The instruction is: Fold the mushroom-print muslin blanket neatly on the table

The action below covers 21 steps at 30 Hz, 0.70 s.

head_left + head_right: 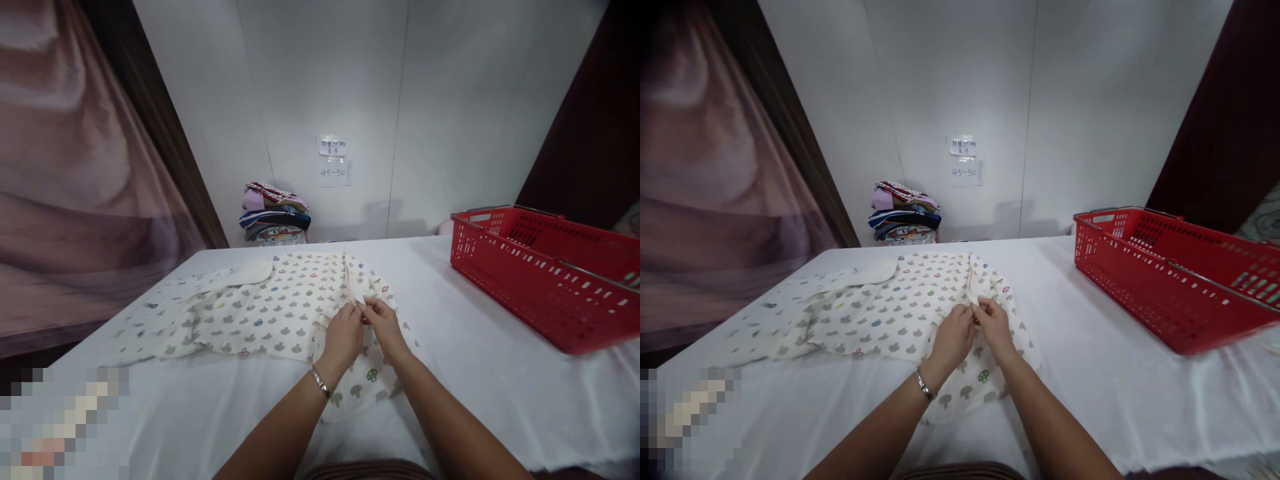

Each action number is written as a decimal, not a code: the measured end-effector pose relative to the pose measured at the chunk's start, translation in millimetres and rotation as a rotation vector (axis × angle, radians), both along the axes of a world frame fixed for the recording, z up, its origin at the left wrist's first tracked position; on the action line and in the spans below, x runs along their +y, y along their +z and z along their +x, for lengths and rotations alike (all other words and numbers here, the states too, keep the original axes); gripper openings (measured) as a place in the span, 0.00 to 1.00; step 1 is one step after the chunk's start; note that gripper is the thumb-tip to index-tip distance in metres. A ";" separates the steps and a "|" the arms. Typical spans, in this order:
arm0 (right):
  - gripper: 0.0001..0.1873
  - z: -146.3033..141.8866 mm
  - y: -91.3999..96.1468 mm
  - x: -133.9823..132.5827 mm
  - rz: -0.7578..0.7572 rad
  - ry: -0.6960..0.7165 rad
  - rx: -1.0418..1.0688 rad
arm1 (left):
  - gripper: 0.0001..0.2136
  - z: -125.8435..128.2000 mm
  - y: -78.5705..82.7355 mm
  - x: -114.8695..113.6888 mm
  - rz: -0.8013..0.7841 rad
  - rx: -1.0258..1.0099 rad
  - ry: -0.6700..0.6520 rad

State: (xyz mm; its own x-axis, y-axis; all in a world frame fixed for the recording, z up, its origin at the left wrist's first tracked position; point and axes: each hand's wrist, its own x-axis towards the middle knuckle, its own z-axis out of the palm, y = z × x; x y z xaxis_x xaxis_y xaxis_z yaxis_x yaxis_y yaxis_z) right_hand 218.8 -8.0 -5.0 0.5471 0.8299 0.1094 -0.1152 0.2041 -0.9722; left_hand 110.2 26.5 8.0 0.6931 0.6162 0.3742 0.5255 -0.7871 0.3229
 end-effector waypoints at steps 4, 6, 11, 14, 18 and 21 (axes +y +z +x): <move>0.16 2.0 -0.4 -0.1 0.003 -0.027 -0.003 | 0.12 0.7 -0.5 -0.8 -0.063 -0.070 -0.016; 0.17 6.9 -3.1 0.1 0.006 -0.024 0.003 | 0.13 -0.6 0.4 -2.2 -0.134 -0.167 -0.058; 0.19 30.4 4.0 -7.8 0.041 -0.071 -0.080 | 0.08 -4.5 0.8 -2.4 -0.393 -0.397 -0.157; 0.18 48.7 26.5 -26.8 0.082 -0.067 -0.186 | 0.14 -6.7 -3.7 8.6 -0.457 -0.401 -0.163; 0.16 79.6 62.8 -68.4 0.087 -0.017 -0.416 | 0.09 -12.3 -10.1 42.4 -0.461 -0.447 -0.049; 0.14 104.3 84.2 -102.4 0.081 -0.008 -0.595 | 0.13 -17.1 -12.8 74.5 -0.405 -0.499 0.048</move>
